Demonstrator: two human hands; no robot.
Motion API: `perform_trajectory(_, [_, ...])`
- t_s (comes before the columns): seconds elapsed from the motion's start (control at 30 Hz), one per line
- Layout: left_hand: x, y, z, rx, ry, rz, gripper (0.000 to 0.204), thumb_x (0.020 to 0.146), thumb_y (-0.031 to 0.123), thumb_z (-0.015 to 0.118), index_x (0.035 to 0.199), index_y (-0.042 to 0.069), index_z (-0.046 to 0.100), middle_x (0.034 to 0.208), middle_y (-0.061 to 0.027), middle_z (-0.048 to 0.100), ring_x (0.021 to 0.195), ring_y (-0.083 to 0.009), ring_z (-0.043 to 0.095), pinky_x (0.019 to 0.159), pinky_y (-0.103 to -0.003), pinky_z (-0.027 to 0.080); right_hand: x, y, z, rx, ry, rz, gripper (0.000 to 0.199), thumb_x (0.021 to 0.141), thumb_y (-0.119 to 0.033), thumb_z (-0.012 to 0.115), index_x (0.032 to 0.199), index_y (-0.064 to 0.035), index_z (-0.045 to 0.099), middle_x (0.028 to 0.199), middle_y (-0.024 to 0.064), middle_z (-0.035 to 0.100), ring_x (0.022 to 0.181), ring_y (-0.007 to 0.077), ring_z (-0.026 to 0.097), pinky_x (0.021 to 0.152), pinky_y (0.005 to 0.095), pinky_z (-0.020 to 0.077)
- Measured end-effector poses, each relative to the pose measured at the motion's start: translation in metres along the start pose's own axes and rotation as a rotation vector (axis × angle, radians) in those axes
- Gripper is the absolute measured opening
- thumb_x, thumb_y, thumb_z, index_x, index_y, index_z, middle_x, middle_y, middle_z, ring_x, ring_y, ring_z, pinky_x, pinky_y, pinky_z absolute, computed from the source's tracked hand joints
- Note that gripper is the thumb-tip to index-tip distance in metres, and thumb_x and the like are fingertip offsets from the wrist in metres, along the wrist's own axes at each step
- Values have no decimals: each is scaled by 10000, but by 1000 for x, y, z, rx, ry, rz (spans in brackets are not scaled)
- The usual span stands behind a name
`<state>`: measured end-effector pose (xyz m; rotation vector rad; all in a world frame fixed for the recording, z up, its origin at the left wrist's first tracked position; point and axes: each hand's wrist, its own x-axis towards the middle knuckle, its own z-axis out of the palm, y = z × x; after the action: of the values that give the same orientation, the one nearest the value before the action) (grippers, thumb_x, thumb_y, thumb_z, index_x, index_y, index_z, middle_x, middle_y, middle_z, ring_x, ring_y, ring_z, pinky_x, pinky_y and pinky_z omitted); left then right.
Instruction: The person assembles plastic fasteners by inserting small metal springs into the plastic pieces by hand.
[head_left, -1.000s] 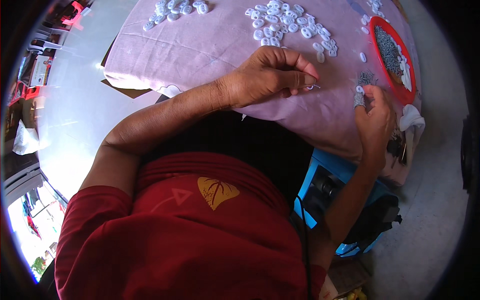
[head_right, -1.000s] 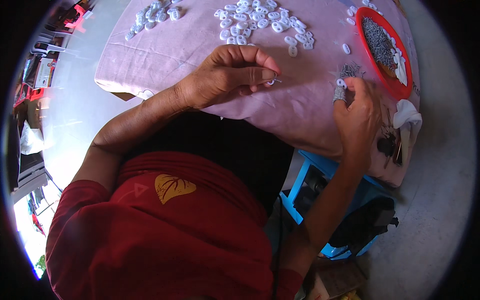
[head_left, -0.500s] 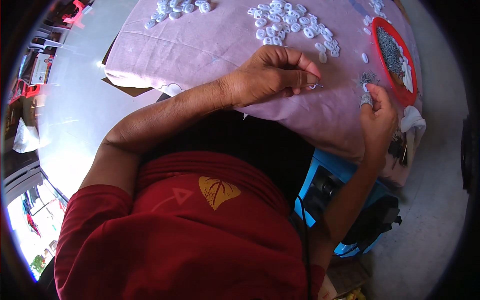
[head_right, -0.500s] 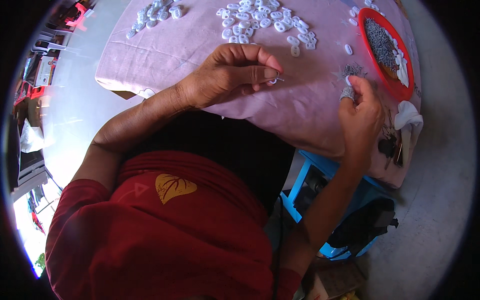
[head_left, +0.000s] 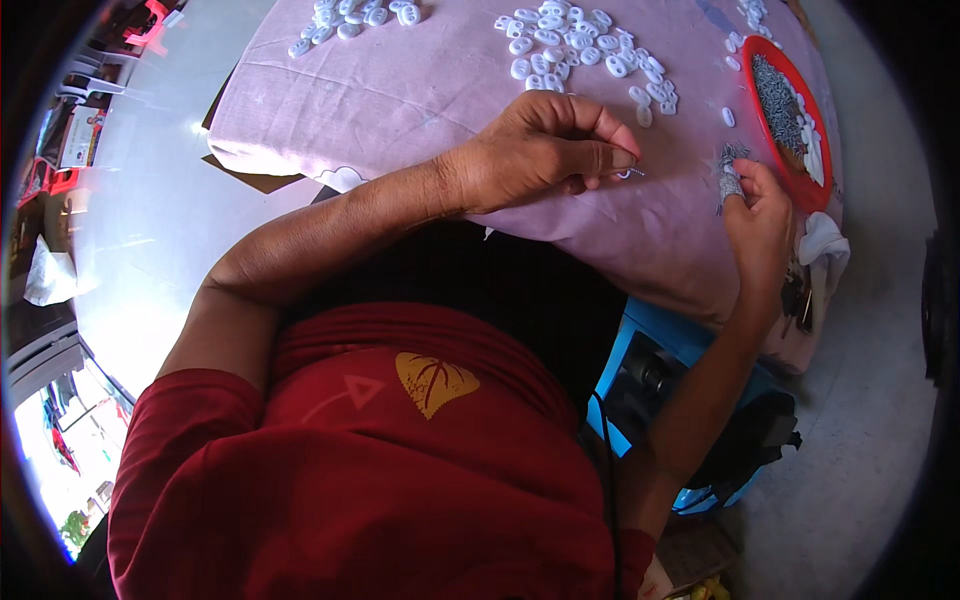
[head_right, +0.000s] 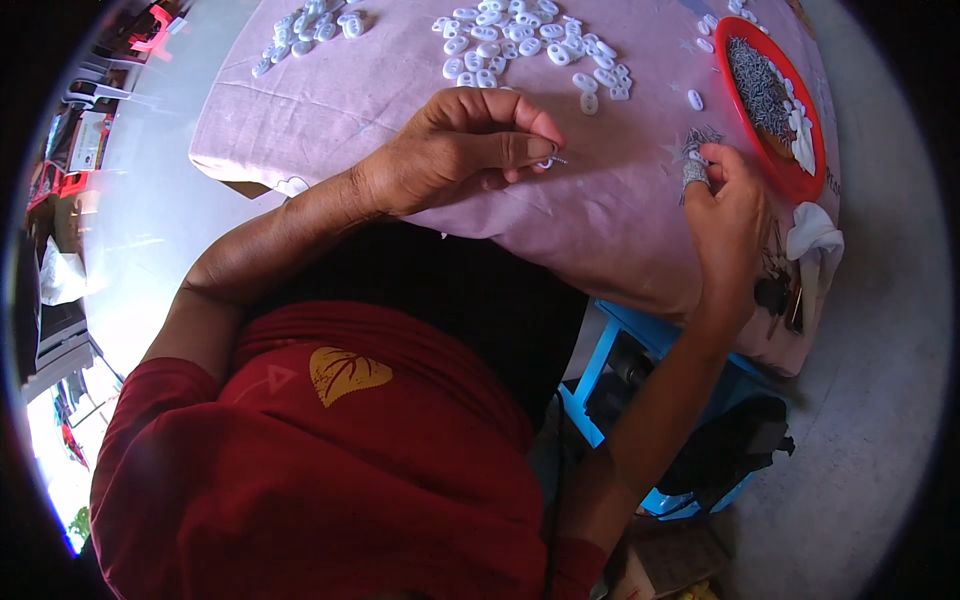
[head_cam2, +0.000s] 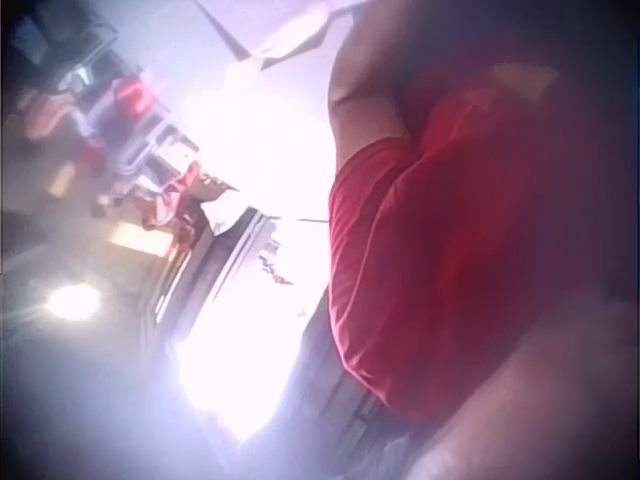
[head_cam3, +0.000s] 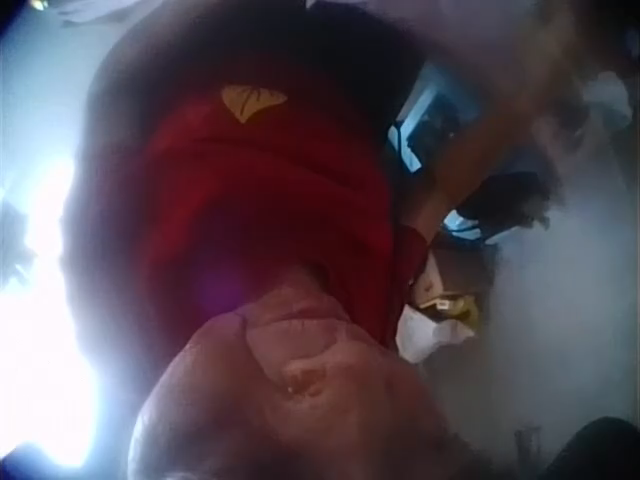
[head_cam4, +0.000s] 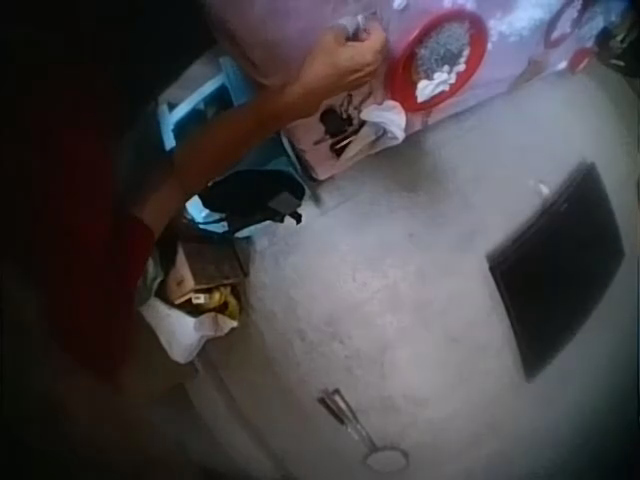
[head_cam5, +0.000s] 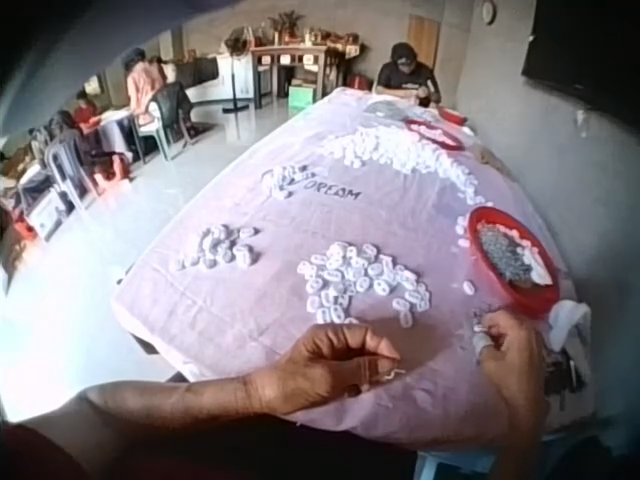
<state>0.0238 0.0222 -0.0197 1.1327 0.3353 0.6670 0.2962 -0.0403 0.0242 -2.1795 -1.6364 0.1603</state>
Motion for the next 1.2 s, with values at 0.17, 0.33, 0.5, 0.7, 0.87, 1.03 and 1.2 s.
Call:
perform_trajectory(0.17, [1,-1,0,9,-2,2,155,929,75,597,1068,22,640,849,-3,625,707,-48,536,578,-183,413,3,3,0,-108,37,-80,290,806,-64,582,1085,-11,642,950,179,669,836,280,657,798,385,501])
perform_trajectory(0.33, [0,1,0,14,6,3,158,929,79,598,1073,26,640,861,-5,633,709,-45,540,581,-179,413,-12,3,-5,128,162,-129,287,812,-4,566,1087,-13,645,968,161,675,847,236,661,742,347,513])
perform_trajectory(0.5, [1,-1,-2,1,-9,17,160,931,76,595,1076,26,640,879,-9,644,715,-44,548,585,-176,415,-39,-30,3,651,32,19,240,852,12,555,1070,-20,650,945,52,653,834,109,596,727,252,487])
perform_trajectory(0.7, [0,1,1,4,2,1,160,929,61,587,1075,25,642,891,-12,652,717,-45,553,585,-178,418,-54,-41,31,776,98,-115,222,824,55,615,1043,19,629,941,36,634,850,89,571,760,227,470])
perform_trajectory(0.87, [0,1,0,5,0,24,168,929,65,592,1083,21,643,881,-9,648,718,-45,552,587,-184,425,-60,-54,34,844,68,-72,259,821,70,590,1078,45,611,958,52,632,877,108,587,805,246,472])
perform_trajectory(1.03, [-1,1,0,14,12,12,169,928,68,594,1081,17,643,873,-8,644,719,-45,551,595,-187,431,-68,-60,33,900,-17,3,301,828,71,547,1123,49,604,987,61,636,894,117,590,827,249,470])
perform_trajectory(1.2, [0,-2,0,53,8,46,163,928,76,597,1070,13,645,871,-9,640,731,-45,553,625,-191,445,-75,-68,33,989,-40,85,332,823,79,531,1143,51,613,1005,70,642,917,127,595,846,249,466])
